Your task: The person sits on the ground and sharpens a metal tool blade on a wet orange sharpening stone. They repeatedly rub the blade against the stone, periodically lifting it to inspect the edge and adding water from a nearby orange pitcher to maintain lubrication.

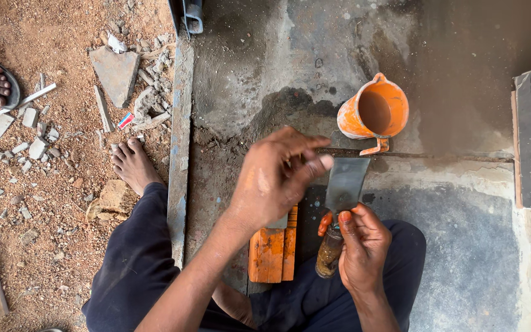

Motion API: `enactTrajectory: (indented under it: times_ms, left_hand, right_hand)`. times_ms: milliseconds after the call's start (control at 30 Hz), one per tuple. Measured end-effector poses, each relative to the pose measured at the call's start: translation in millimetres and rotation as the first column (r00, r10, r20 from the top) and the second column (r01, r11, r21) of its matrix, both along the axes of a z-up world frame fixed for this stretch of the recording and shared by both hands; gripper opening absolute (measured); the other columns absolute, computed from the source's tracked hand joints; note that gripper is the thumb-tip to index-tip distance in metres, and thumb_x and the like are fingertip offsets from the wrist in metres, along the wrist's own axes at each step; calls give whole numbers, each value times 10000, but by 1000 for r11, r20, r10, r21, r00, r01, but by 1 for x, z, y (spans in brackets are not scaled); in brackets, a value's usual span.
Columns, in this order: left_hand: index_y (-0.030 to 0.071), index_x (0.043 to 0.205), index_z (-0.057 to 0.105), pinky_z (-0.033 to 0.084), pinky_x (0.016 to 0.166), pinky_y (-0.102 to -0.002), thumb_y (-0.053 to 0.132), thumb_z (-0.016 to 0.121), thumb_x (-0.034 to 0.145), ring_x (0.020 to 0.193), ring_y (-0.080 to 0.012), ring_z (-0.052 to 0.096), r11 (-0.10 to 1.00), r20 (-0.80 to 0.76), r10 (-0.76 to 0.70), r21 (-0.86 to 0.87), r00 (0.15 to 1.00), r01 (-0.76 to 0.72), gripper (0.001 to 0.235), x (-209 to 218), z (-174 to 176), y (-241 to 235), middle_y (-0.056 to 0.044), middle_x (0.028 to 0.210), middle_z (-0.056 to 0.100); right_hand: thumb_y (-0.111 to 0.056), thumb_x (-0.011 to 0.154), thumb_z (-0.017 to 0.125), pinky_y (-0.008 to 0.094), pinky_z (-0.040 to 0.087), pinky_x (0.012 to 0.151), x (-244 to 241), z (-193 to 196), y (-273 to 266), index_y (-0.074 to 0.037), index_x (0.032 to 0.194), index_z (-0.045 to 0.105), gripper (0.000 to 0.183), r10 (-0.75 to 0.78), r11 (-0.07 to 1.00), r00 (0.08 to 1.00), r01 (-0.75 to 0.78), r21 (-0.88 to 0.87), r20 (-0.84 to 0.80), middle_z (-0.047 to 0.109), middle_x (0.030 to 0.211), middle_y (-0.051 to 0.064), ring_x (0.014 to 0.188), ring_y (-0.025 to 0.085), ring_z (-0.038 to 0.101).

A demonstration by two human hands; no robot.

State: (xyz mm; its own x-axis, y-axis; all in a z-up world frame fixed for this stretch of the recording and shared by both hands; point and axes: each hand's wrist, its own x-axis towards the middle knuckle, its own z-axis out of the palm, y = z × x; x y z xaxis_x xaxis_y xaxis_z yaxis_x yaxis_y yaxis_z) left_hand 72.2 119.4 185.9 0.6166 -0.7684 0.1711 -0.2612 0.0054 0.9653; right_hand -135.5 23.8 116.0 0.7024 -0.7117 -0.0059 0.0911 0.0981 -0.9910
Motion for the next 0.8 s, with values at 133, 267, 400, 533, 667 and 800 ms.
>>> enactTrajectory:
  times_ms: [133,267,400,533,667,800]
  left_hand:
    - [82,1151,772,525,622,-305,75,748,894,673,-124,612,996,-117,-71,-63,991,64,258,-6,-3,-2,-64,907,710]
    - [90,1159,779,486,611,-293,26,690,929,682,-115,551,992,-253,-124,-39,959,118,255,-5,-6,-1,-73,890,673]
    - [78,1193,750,497,694,-272,-34,628,955,780,-102,583,980,-208,-173,-132,963,147,290,-4,-9,1,-44,974,672]
    - [89,1227,736,466,658,-304,-75,560,933,734,-136,525,973,-260,-229,-50,938,224,380,-4,-14,0,-55,956,622]
    - [90,1265,732,478,723,-316,-89,541,929,794,-155,542,966,-203,-257,-89,945,243,426,-4,-20,0,-80,963,607]
    - [94,1263,725,503,764,-308,-57,554,953,863,-139,593,963,-184,-258,-129,948,237,384,-3,-22,0,-65,1017,638]
  right_hand:
    - [-94,1045,600,339,608,660,1,-2,4,73,1113,672,194,25,999,1000,-26,-20,-14,726,858,146,729,184,711]
    - [-91,1015,596,343,614,648,5,-2,6,63,1151,668,218,20,1000,999,-21,-12,-41,725,865,136,723,183,715]
    - [-89,1035,598,346,612,659,5,-4,9,66,1136,677,201,49,999,998,-50,-7,-27,724,847,137,728,185,712]
    - [-83,1042,607,348,612,663,4,-7,11,70,1114,680,184,59,998,998,-59,6,-20,725,859,143,736,184,708]
    - [-71,1029,608,348,610,661,3,-9,12,70,1117,679,181,43,999,998,-42,35,-40,725,872,147,749,180,703]
    - [-71,1024,610,347,610,664,2,-10,11,69,1127,677,186,42,999,999,-41,29,-33,728,881,148,758,181,708]
